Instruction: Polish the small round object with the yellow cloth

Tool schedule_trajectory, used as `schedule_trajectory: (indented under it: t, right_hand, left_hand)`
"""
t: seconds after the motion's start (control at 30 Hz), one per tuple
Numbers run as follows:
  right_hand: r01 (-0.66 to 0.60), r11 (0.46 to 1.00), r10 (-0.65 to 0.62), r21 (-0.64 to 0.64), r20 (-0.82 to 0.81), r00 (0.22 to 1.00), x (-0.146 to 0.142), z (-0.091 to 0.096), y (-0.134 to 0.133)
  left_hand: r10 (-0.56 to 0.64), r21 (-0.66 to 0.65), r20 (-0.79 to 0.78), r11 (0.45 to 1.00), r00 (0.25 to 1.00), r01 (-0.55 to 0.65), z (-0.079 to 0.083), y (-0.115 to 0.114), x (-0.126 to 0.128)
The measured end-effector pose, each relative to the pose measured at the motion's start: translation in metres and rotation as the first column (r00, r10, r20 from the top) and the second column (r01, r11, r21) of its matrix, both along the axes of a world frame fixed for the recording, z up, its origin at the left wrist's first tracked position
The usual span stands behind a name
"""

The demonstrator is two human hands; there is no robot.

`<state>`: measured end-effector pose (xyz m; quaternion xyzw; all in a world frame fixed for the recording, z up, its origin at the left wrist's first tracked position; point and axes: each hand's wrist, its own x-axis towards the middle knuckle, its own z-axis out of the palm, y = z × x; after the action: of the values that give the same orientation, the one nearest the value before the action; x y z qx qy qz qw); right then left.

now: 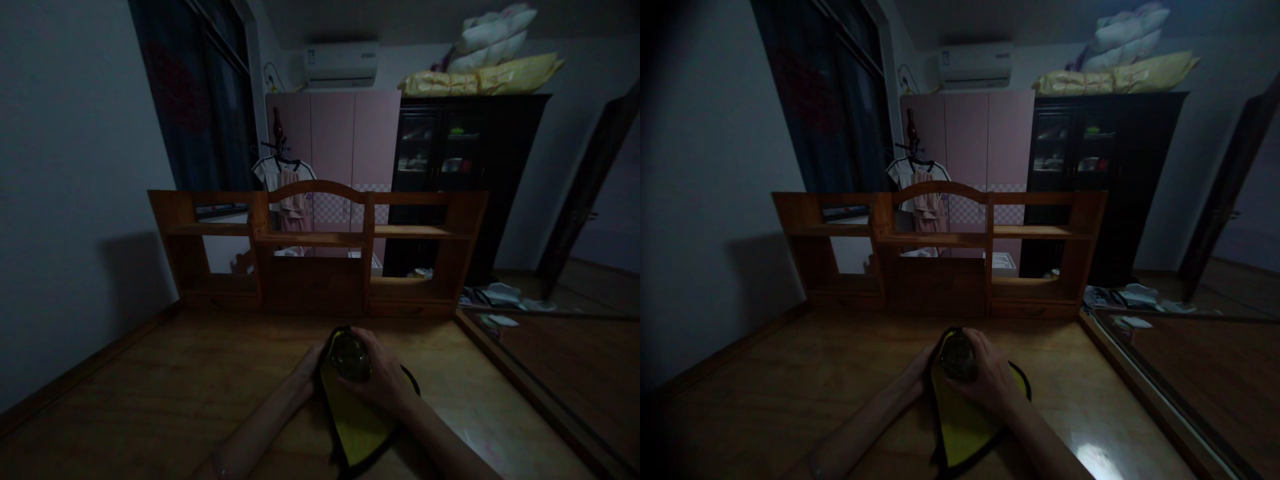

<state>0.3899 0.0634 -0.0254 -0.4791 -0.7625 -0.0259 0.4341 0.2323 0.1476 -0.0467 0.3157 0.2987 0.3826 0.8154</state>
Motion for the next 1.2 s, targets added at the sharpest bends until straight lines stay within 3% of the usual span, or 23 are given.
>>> schedule_trajectory:
  t: [0.17,0.37,0.57,0.83,1.2]
  right_hand:
    - [0.044,0.999,-0.044,0.021,0.006,0.999,0.000,0.001,0.000]
    - [0.053,0.998,-0.053,0.016,-0.010,0.999,0.000,0.002,0.000]
    - [0.111,0.993,-0.109,0.031,-0.046,0.993,0.000,0.005,-0.001]
    - [0.156,0.988,-0.154,0.017,-0.103,0.983,0.000,0.005,-0.001]
    - [0.117,0.993,-0.121,-0.029,-0.162,0.979,0.006,0.005,-0.001]
  left_hand:
    - [-0.011,-0.028,0.005,1.000,1.000,0.012,0.004,-0.002,0.002]
    - [-0.105,-0.069,0.075,0.992,0.992,0.110,0.018,-0.011,-0.001]
    - [-0.204,-0.044,0.188,0.975,0.961,0.216,0.009,-0.009,-0.005]
    - [-0.185,-0.003,0.296,0.981,0.937,0.194,0.011,-0.011,-0.009]
    - [-0.240,0.107,0.160,0.968,0.957,0.225,0.021,-0.018,-0.007]
